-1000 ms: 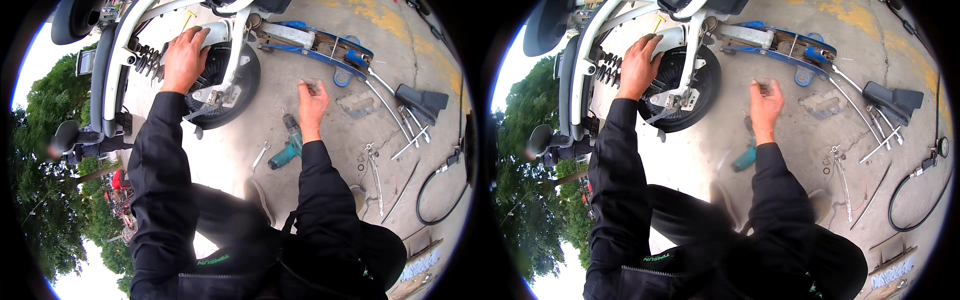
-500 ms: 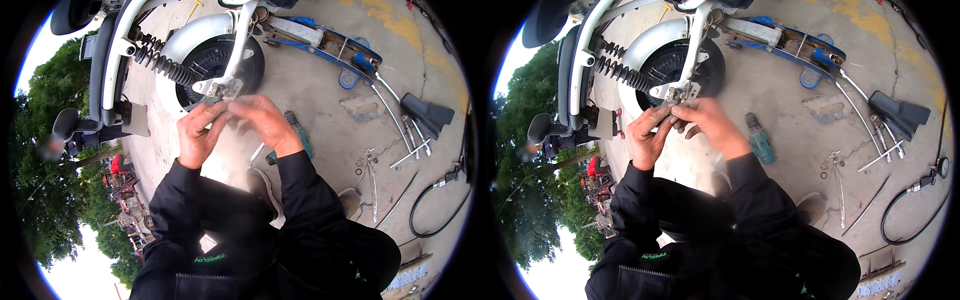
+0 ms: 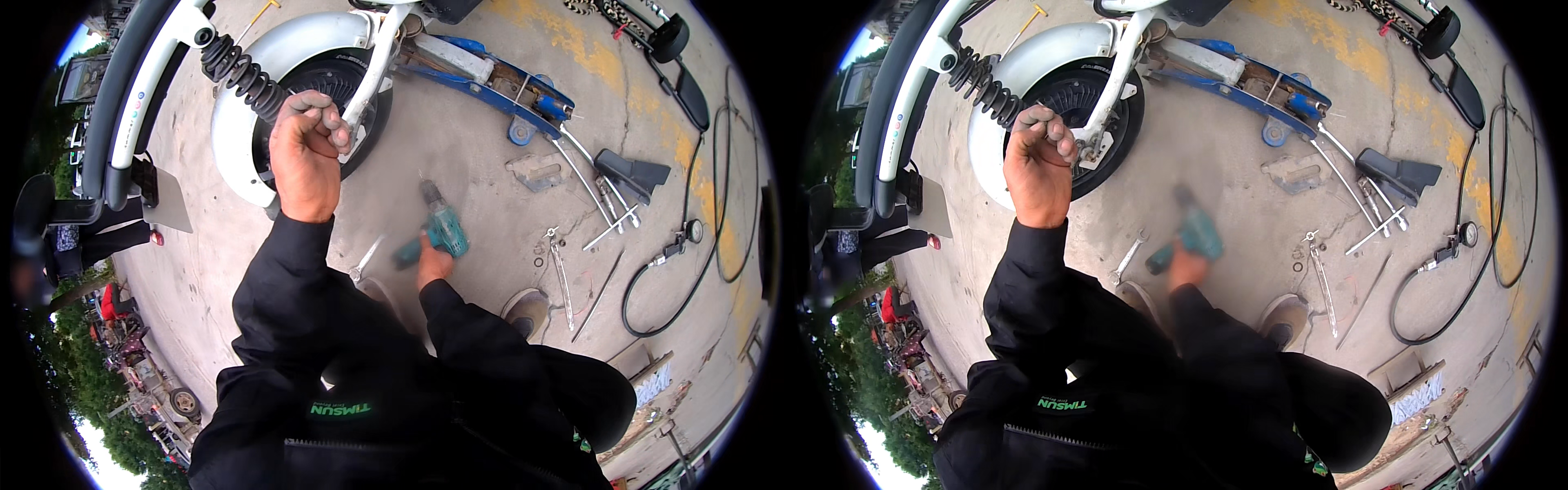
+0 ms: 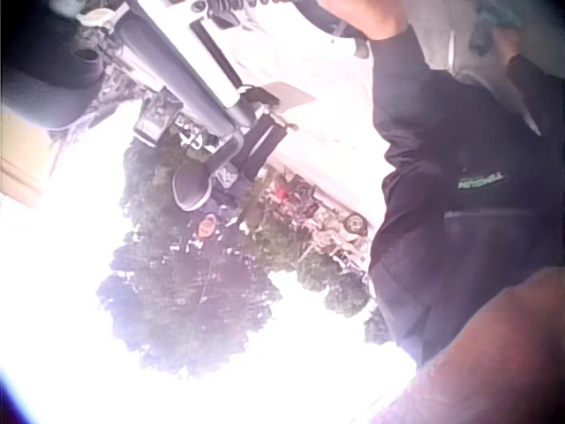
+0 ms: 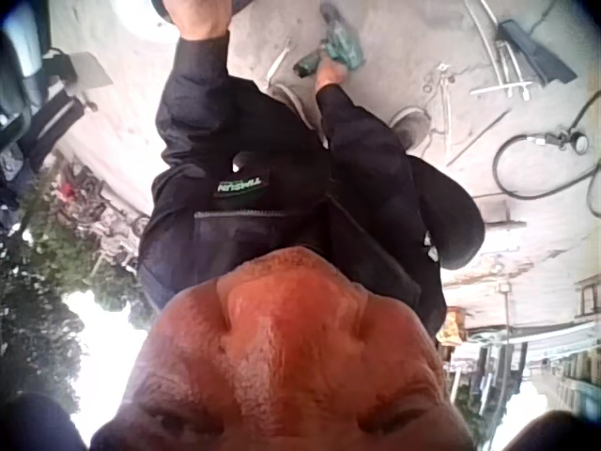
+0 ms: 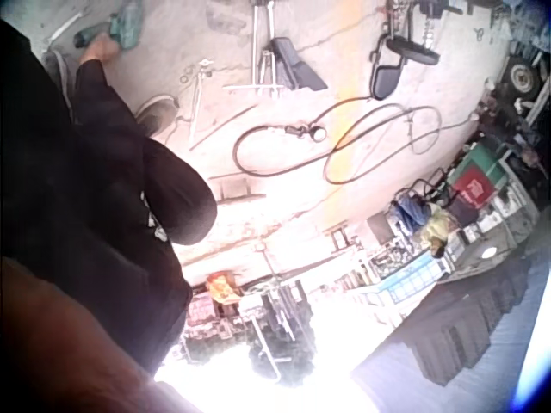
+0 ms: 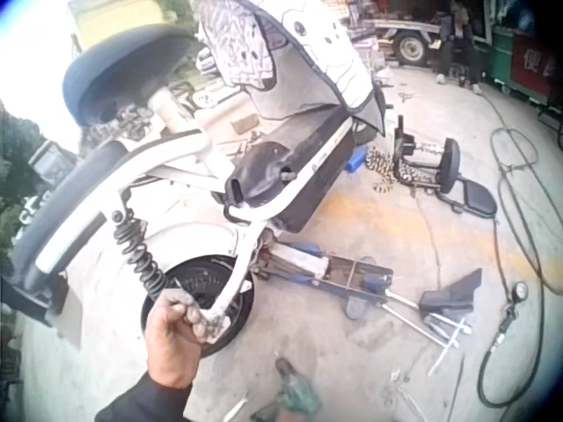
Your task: The person uses a cordless drill and a wrench to remove and reattach the rear fender of a white scooter. They work on the rear wheel area, removing bolts and the fender, then reinstalling the fender and tightening the bolts.
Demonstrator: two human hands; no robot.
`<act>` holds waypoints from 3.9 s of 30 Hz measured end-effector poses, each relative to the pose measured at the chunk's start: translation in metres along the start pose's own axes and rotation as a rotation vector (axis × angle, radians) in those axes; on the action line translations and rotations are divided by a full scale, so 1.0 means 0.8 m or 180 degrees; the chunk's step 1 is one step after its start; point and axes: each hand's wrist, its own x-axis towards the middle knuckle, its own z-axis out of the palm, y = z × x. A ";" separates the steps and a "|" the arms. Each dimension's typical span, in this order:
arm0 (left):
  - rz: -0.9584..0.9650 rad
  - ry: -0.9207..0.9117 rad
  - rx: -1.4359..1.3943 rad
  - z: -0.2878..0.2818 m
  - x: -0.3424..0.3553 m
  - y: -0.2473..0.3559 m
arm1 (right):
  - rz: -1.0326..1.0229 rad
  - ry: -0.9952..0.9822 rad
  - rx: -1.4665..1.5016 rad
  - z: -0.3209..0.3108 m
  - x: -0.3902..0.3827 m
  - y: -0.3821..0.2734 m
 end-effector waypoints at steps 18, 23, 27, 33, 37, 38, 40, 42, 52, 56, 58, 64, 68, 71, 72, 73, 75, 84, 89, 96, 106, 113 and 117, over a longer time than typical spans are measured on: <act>0.0068 -0.0394 0.0326 -0.006 0.002 0.025 | -0.2844 -0.1609 0.1620 -0.137 -0.105 -0.316; -0.0243 -0.0471 -0.0182 0.031 0.002 0.031 | -0.3503 -0.1745 0.2176 -0.129 -0.157 -0.323; -0.0490 -0.0649 -0.0815 0.021 -0.005 0.041 | -0.3130 -0.2117 0.1752 -0.112 -0.191 -0.290; -0.0454 -0.0457 -0.0899 0.017 -0.001 0.044 | -0.3359 -0.2213 0.1224 -0.096 -0.172 -0.274; -0.0439 -0.0544 -0.0993 0.008 0.005 0.052 | -0.2699 -0.2553 0.1555 -0.088 -0.168 -0.271; -0.0434 -0.0613 -0.1000 0.005 0.005 0.053 | -0.2742 -0.2526 0.1497 -0.085 -0.164 -0.271; -0.0408 -0.0735 -0.0991 -0.002 0.006 0.056 | -0.2767 -0.2482 0.1404 -0.079 -0.158 -0.269; -0.0390 -0.0741 -0.0917 -0.006 0.006 0.056 | -0.2735 -0.2424 0.1328 -0.072 -0.155 -0.265; -0.0505 -0.0408 -0.0639 -0.005 0.006 0.052 | -0.2832 -0.2378 0.1019 -0.075 -0.144 -0.268; -0.0640 -0.0474 -0.0702 -0.008 0.009 0.045 | -0.3094 -0.2103 0.0694 -0.082 -0.128 -0.267; -0.0721 -0.0408 -0.0760 -0.004 0.010 0.042 | -0.3072 -0.2033 0.0639 -0.085 -0.123 -0.267; -0.0656 -0.0653 -0.0373 0.000 0.016 0.042 | -0.3032 -0.2033 0.0526 -0.097 -0.106 -0.265; -0.0509 -0.0832 0.0417 -0.007 0.022 0.045 | -0.2360 -0.2514 0.1168 -0.099 -0.106 -0.271; -0.0629 -0.0678 0.0694 -0.001 0.022 0.041 | -0.3808 -0.1875 0.0268 -0.096 -0.073 -0.255; -0.0676 -0.0658 0.0768 -0.001 0.023 0.038 | -0.4556 -0.1455 -0.0246 -0.094 -0.069 -0.253; -0.0676 -0.0594 0.0659 -0.001 0.023 0.034 | -0.4573 -0.1210 -0.0079 -0.087 -0.073 -0.247; -0.0674 -0.0474 0.0451 -0.003 0.023 0.021 | -0.3000 -0.2236 0.0840 -0.079 -0.074 -0.248; -0.0784 -0.0401 0.0274 0.027 0.040 -0.045 | -0.0853 -0.3854 0.2728 -0.064 -0.020 -0.232; 0.0522 0.0622 0.2439 -0.011 0.112 -0.092 | -0.0927 -0.3463 0.2536 -0.073 0.003 -0.245; 0.0387 0.0990 0.1536 -0.006 0.162 -0.119 | -0.0593 -0.3246 0.2798 -0.088 0.016 -0.267; 0.0530 0.0897 0.1572 -0.010 0.177 -0.121 | -0.0592 -0.3193 0.2871 -0.096 0.031 -0.275; 0.0553 0.0958 0.1370 -0.006 0.176 -0.120 | -0.0546 -0.3232 0.2822 -0.090 0.033 -0.274; 0.0540 0.0921 0.1553 -0.011 0.179 -0.122 | -0.0460 -0.3305 0.2792 -0.083 0.034 -0.272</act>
